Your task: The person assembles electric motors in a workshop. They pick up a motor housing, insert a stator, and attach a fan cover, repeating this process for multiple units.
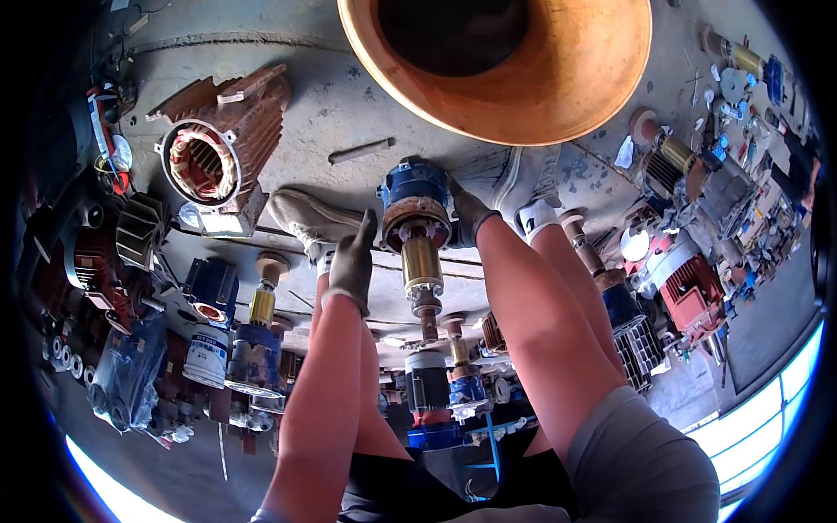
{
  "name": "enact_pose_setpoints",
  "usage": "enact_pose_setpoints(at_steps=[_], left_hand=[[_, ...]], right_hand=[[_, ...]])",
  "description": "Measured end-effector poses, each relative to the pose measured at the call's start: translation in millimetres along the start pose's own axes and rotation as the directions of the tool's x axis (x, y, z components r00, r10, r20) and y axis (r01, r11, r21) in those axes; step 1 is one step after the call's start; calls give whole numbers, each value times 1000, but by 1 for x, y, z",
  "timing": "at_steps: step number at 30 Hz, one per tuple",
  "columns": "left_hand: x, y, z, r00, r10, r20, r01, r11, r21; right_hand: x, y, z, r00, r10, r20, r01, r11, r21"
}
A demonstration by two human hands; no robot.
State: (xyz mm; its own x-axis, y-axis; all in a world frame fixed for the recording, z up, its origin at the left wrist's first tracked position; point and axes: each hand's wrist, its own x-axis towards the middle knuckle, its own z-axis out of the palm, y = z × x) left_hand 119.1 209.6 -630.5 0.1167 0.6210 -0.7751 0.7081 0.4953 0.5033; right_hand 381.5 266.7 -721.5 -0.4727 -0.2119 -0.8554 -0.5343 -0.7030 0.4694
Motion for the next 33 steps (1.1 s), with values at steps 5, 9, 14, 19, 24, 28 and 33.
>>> enact_pose_setpoints(at_steps=[5,9,14,19,24,28,33], left_hand=[[128,73,-3,503,-688,523,803,596,12],[145,37,32,428,-574,698,897,364,-250],[150,46,51,469,-383,796,855,423,-300],[115,-19,57,884,-216,415,375,856,-355],[53,116,31,681,-522,514,731,445,-517],[-37,112,33,921,-218,322,386,412,-826],[-75,142,17,966,-158,206,221,81,-972]], right_hand=[[12,23,-33,978,84,192,-153,914,376],[22,25,-32,962,202,186,-263,873,411],[42,30,-58,985,-37,170,-2,975,223],[62,48,-30,952,-98,290,52,985,165],[-32,51,-44,976,-155,153,119,968,220],[-107,86,-24,945,-326,15,323,940,107],[-191,103,15,786,-613,-80,616,787,20]])
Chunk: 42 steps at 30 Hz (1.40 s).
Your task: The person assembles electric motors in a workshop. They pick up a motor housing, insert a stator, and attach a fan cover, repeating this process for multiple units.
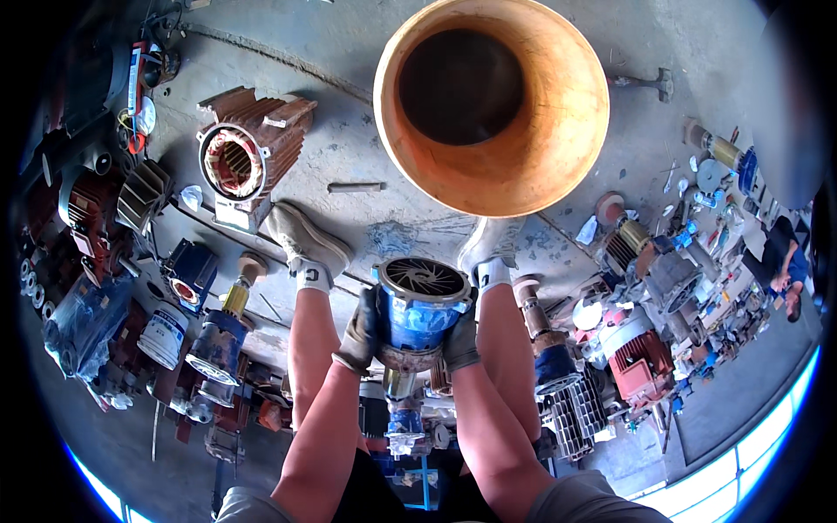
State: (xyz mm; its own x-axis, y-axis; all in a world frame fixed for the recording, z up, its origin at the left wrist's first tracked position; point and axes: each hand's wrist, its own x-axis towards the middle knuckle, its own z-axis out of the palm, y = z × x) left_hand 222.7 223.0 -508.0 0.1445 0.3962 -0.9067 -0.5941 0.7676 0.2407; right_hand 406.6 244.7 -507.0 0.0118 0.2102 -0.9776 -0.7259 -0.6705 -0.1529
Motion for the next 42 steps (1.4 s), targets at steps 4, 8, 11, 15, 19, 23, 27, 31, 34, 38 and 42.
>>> enact_pose_setpoints(at_steps=[4,8,11,15,19,23,27,31,34,38,42], left_hand=[[-12,-11,-8,980,-21,-199,57,982,180],[-17,-10,5,961,78,-266,-1,961,277],[-18,-8,10,954,-25,-298,35,999,31],[-11,31,45,995,-101,18,97,864,-495],[-5,47,53,998,-67,-20,51,895,-444],[1,65,56,999,-49,4,47,940,-339],[8,81,45,994,49,97,-51,998,24],[14,100,47,997,-27,68,30,999,-39],[20,107,45,997,16,80,-25,994,107],[33,95,21,996,22,85,-25,999,36],[27,115,43,1000,5,28,-10,980,197]], right_hand=[[1,5,-39,962,-193,194,183,981,70],[1,5,-58,974,-148,175,138,988,67],[-13,-16,-37,930,79,358,-257,838,482],[-34,-27,0,973,75,220,-144,936,320],[-33,-30,7,967,0,253,-91,933,349],[-37,-34,10,971,-52,232,-49,911,410],[-36,-32,14,960,-47,276,-76,906,417],[-28,-30,20,980,14,199,-114,859,499],[-15,-24,11,977,55,208,-168,800,576],[-6,-30,36,984,96,151,-158,864,479],[-12,-37,42,980,126,151,-184,859,478]])
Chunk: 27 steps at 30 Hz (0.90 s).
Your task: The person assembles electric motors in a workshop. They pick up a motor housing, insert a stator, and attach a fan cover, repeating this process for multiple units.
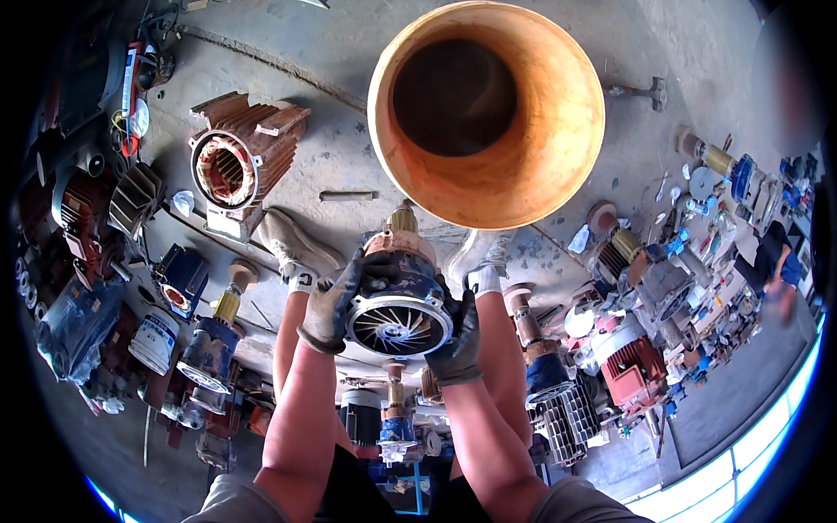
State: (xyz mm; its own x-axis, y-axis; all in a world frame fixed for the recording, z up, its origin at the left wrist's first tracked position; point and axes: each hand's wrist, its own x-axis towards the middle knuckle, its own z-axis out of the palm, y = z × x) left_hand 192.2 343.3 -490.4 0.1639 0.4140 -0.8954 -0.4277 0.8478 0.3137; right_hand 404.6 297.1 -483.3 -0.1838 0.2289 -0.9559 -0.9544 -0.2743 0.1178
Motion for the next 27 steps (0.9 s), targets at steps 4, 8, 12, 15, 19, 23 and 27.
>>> enact_pose_setpoints(at_steps=[4,8,12,15,19,23,27], left_hand=[[2,3,-6,989,138,46,-144,970,198],[7,-15,-20,999,31,-37,-29,998,52],[2,-10,18,910,314,-269,-234,928,290],[15,-23,16,705,444,-553,-334,896,292],[11,-58,-23,792,-598,-122,462,719,-520],[9,-57,-4,848,-396,352,519,485,-704],[7,-60,-11,855,-342,389,517,505,-691]], right_hand=[[-13,-25,13,944,-161,289,331,478,-814],[-16,-9,45,807,-277,521,470,-233,-851],[-3,21,20,775,-556,301,371,14,-929],[-1,9,27,761,-618,196,287,50,-957],[-4,-5,20,785,-601,153,182,-12,-983],[0,-25,-3,941,-334,46,107,166,-980],[25,-56,51,755,516,-405,-654,643,-399]])
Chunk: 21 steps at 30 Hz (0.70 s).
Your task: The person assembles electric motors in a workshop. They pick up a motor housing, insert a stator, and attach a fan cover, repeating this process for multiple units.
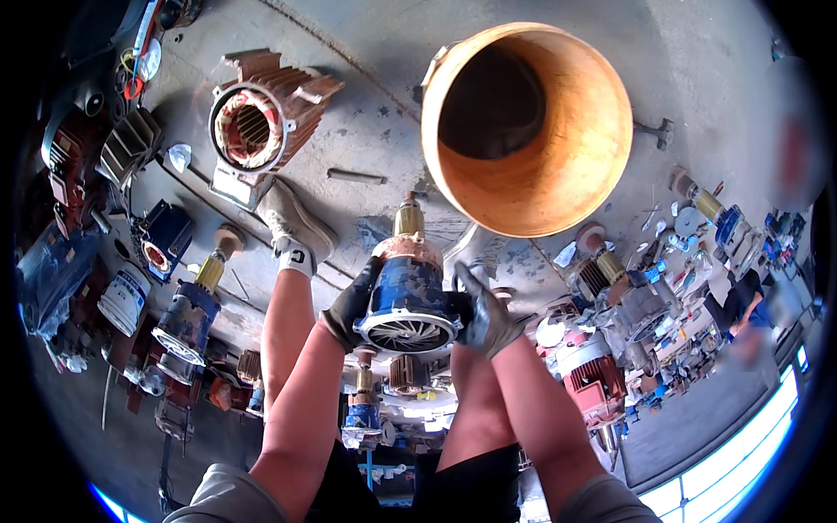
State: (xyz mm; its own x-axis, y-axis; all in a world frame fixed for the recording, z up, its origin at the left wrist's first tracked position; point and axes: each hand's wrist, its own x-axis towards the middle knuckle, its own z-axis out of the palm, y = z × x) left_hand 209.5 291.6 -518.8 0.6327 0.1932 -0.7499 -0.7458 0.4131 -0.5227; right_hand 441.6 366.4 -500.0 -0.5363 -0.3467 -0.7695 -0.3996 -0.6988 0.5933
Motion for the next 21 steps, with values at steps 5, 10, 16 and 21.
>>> enact_pose_setpoints(at_steps=[5,10,16,21], left_hand=[[-6,17,-7,984,-142,108,160,969,-189],[-4,-7,-6,997,-20,80,48,929,-367],[10,-18,-15,976,-27,214,103,930,-354],[20,-27,-36,961,37,274,81,909,-408]], right_hand=[[42,-23,43,1000,16,-15,-20,962,-273],[65,-17,36,997,-35,-71,12,953,-303],[54,-33,37,992,-17,-125,-44,880,-474],[59,-16,69,913,-89,-399,-167,808,-564]])
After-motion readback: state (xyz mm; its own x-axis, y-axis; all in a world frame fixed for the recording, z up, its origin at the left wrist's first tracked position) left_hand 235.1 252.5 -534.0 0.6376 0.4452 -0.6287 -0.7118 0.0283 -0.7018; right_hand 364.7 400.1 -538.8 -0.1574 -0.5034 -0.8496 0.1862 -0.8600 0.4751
